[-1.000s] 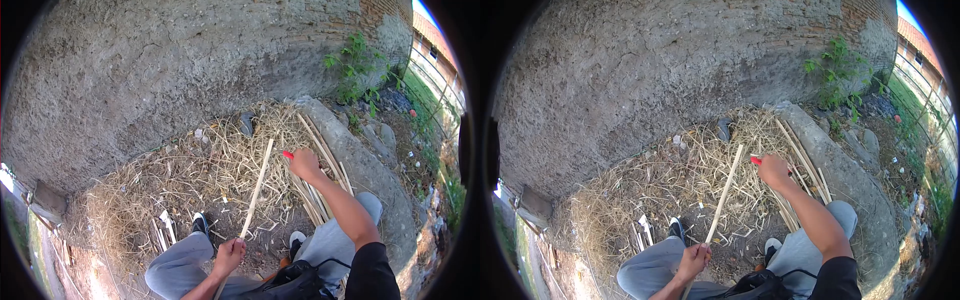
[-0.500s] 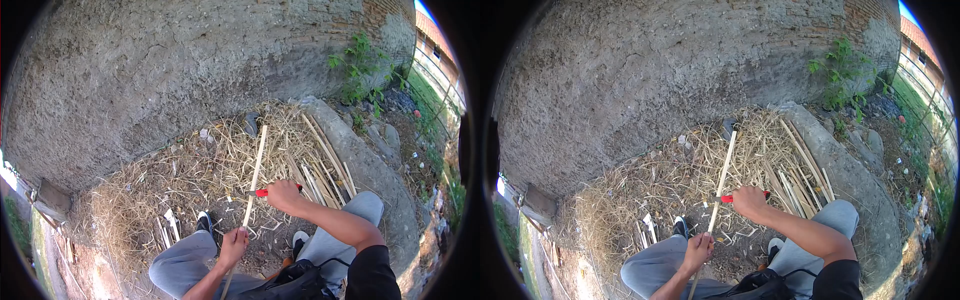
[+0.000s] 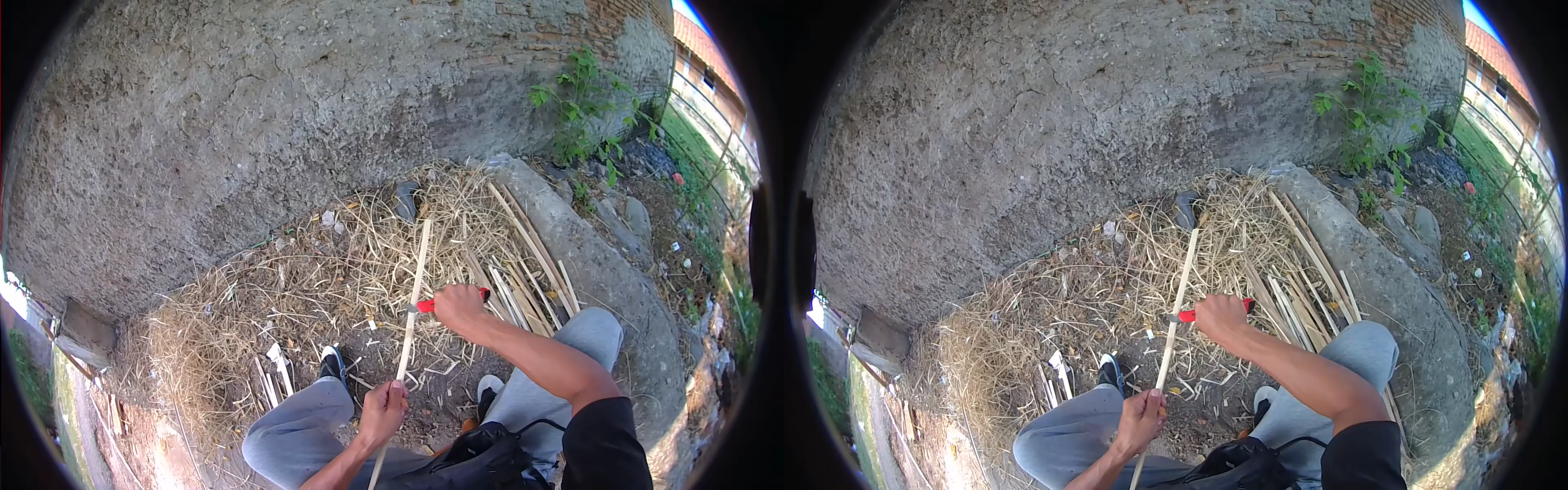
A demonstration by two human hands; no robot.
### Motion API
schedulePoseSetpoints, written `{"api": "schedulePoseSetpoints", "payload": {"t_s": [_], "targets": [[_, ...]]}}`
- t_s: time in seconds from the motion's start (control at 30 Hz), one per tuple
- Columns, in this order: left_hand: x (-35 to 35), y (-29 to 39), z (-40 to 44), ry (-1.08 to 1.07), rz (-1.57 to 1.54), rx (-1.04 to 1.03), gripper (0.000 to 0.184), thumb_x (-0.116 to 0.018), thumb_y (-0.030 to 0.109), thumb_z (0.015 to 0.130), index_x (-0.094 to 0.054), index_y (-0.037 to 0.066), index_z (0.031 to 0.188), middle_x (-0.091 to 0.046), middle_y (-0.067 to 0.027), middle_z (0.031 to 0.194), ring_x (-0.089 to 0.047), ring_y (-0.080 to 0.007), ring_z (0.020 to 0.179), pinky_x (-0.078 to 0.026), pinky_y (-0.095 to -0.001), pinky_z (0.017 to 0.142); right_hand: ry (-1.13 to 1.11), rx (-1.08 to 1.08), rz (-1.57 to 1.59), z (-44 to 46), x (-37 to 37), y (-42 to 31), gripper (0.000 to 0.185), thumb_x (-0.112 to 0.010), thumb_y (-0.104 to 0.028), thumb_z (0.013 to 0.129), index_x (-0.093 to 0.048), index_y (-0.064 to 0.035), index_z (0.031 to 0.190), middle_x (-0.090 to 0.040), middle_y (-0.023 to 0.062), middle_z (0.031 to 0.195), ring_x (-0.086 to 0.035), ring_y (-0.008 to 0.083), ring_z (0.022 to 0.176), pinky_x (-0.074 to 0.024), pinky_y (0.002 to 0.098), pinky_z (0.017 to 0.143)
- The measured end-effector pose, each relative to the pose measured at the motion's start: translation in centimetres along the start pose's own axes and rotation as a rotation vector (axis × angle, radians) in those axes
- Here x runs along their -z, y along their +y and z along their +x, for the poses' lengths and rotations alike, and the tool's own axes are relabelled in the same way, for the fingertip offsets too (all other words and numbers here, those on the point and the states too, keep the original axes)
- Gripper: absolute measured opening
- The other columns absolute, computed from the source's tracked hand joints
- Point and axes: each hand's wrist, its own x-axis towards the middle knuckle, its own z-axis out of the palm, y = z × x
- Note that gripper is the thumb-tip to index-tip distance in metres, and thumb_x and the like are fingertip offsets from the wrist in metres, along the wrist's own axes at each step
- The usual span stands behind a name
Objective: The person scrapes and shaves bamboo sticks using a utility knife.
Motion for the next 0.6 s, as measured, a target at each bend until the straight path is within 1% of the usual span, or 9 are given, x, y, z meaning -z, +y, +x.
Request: {"api": "schedulePoseSetpoints", "payload": {"t_s": [0.03,0.13,0.2,0.27,0.3,0.43,0.5,0.53,0.6], "targets": [[-0.1,0.2,-0.5,0.005,0.048,0.037,0.036,-0.043,0.027,0.103,-0.055,0.002,0.08,-0.049,0.0011,0.057,-0.044,-0.0053,0.049,-0.036,-0.0239,0.044,0.038,-0.059,-0.004,0.6,-0.1,1.0,0.018,-0.055,-0.01,0.082,-0.071,-0.0025,0.079,-0.069,0.0177,0.078,-0.069,0.0325,0.073,-0.0538,0.0438,0.063],[0.6,-2.0,-2.5,-0.06,0.184,-0.07,0.037,-0.043,0.029,0.102,-0.055,0.002,0.079,-0.05,0.0009,0.058,-0.046,-0.0051,0.05,-0.036,-0.0238,0.044,0.085,-0.246,-0.009,2.3,1.3,7.7,0.018,-0.055,-0.01,0.084,-0.071,-0.0021,0.083,-0.069,0.0194,0.085,-0.069,0.0336,0.079,-0.0544,0.0449,0.069],[1.2,-0.5,-1.9,-0.118,0.168,-0.005,0.036,-0.043,0.03,0.103,-0.055,0.003,0.082,-0.048,0.0015,0.057,-0.042,-0.0051,0.047,-0.033,-0.0233,0.042,0.072,-0.295,-0.001,2.0,0.4,8.7,0.018,-0.055,-0.011,0.084,-0.071,-0.002,0.083,-0.069,0.0195,0.085,-0.069,0.034,0.079,-0.0544,0.0451,0.07],[1.4,0.3,-0.8,-0.234,-0.229,0.329,0.033,-0.043,0.03,0.103,-0.054,0.004,0.085,-0.044,0.0025,0.055,-0.036,-0.0052,0.044,-0.027,-0.023,0.04,0.114,-0.378,-0.024,2.2,-0.5,9.3,0.017,-0.057,-0.012,0.083,-0.071,-0.0015,0.085,-0.069,0.0201,0.086,-0.069,0.0347,0.08,-0.0542,0.0457,0.072],[1.2,-0.2,-0.4,-0.245,-0.272,0.317,0.029,-0.042,0.03,0.103,-0.052,0.006,0.089,-0.04,0.0028,0.055,-0.03,-0.0055,0.043,-0.022,-0.0229,0.038,0.112,-0.383,-0.006,2.4,-0.1,8.9,0.016,-0.058,-0.011,0.081,-0.071,-0.0013,0.085,-0.068,0.0205,0.084,-0.069,0.0351,0.08,-0.0537,0.046,0.073],[1.6,-0.1,0.8,-0.215,-0.452,0.366,0.03,-0.038,0.028,0.104,-0.049,0.006,0.086,-0.036,0.0011,0.054,-0.026,-0.007,0.04,-0.018,-0.0235,0.035,0.201,-0.367,0.064,1.8,3.6,6.2,0.014,-0.059,-0.009,0.08,-0.071,-0.0016,0.081,-0.068,0.0203,0.082,-0.069,0.0351,0.078,-0.0534,0.0455,0.071],[1.9,-0.5,1.3,-0.235,-0.474,0.343,0.028,-0.039,0.028,0.104,-0.049,0.007,0.088,-0.037,0.0011,0.055,-0.027,-0.0064,0.041,-0.017,-0.0237,0.035,0.1,-0.244,0.03,0.9,4.6,4.3,0.012,-0.061,-0.01,0.078,-0.07,-0.0021,0.076,-0.068,0.0185,0.076,-0.069,0.034,0.073,-0.0531,0.0453,0.068],[1.9,-0.5,1.4,-0.258,-0.49,0.328,0.027,-0.04,0.029,0.103,-0.049,0.007,0.089,-0.038,0.0011,0.056,-0.027,-0.0059,0.041,-0.016,-0.0239,0.035,0.102,-0.244,0.028,0.3,4.9,3.2,0.012,-0.061,-0.01,0.078,-0.07,-0.0021,0.076,-0.068,0.0185,0.076,-0.069,0.034,0.073,-0.0531,0.0453,0.068],[1.6,-0.4,1.3,-0.246,-0.504,0.316,0.027,-0.04,0.029,0.104,-0.049,0.008,0.089,-0.038,0.0011,0.056,-0.027,-0.0059,0.041,-0.016,-0.0238,0.035,0.055,-0.044,-0.042,-1.3,5.0,1.2,0.011,-0.062,-0.011,0.075,-0.069,-0.0031,0.073,-0.068,0.0157,0.072,-0.069,0.0314,0.069,-0.0537,0.0434,0.063]]}}
